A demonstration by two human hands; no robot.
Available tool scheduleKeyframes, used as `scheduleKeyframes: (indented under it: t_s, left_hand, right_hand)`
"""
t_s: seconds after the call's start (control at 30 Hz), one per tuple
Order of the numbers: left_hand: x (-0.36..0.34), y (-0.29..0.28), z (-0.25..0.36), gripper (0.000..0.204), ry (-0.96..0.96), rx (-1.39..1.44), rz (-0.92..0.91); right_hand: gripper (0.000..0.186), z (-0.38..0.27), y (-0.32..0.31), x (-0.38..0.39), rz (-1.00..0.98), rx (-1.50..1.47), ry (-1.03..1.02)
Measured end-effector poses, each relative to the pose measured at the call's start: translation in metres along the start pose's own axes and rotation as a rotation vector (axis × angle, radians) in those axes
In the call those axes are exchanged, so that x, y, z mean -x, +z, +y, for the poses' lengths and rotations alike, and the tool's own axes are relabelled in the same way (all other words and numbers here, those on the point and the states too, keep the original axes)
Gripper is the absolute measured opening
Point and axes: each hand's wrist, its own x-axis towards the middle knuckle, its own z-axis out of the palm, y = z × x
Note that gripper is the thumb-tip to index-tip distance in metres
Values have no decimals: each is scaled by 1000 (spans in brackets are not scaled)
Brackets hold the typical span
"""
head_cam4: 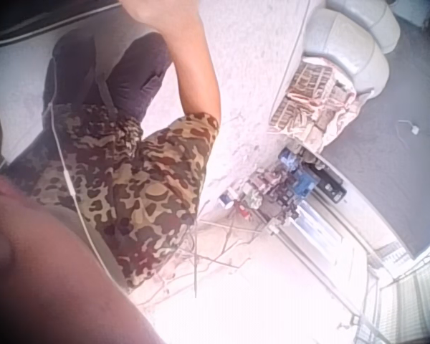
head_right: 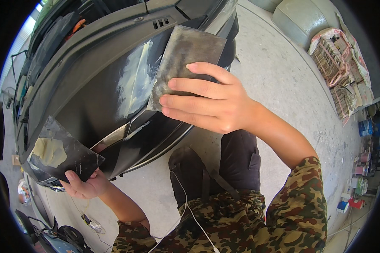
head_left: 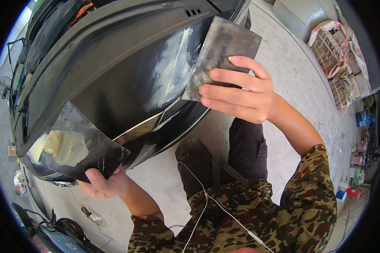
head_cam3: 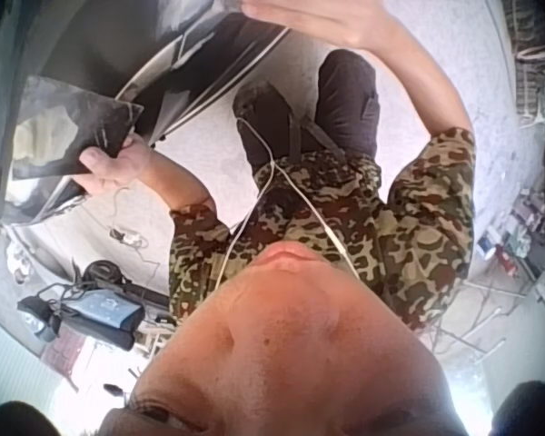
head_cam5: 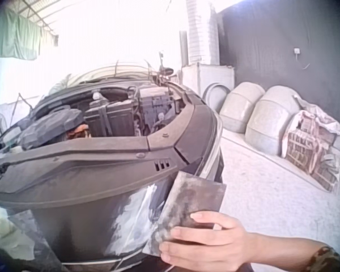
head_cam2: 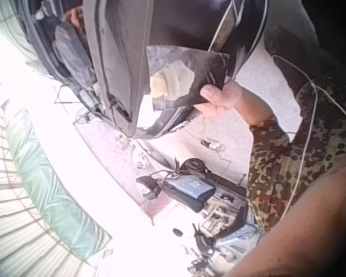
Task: The person applies a beige body filler to a black motorcycle fairing using a metal spreader. They spread the filler over a damaged area, then scrape excess material from the spreader onto a second spreader held in the other hand. The person continues to smooth and level the filler across the surface.
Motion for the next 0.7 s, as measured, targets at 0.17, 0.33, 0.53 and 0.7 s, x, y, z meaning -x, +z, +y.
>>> scheduleKeyframes:
  t_s: [0.17,0.33,0.53,0.7]
  left_hand:
    - [0,2,1,55,-19,38,-1]
    - [0,-1,1,58,10,-6,-6]
    - [-3,-3,6,52,-26,-35,-57]
    - [-1,4,5,54,24,-95,14]
  right_hand:
    - [16,0,0,-9,33,-16,-7]
    - [19,2,6,-19,40,-25,-35]
    - [17,1,8,-15,25,-51,-4]
    - [14,2,0,-2,0,-27,8]
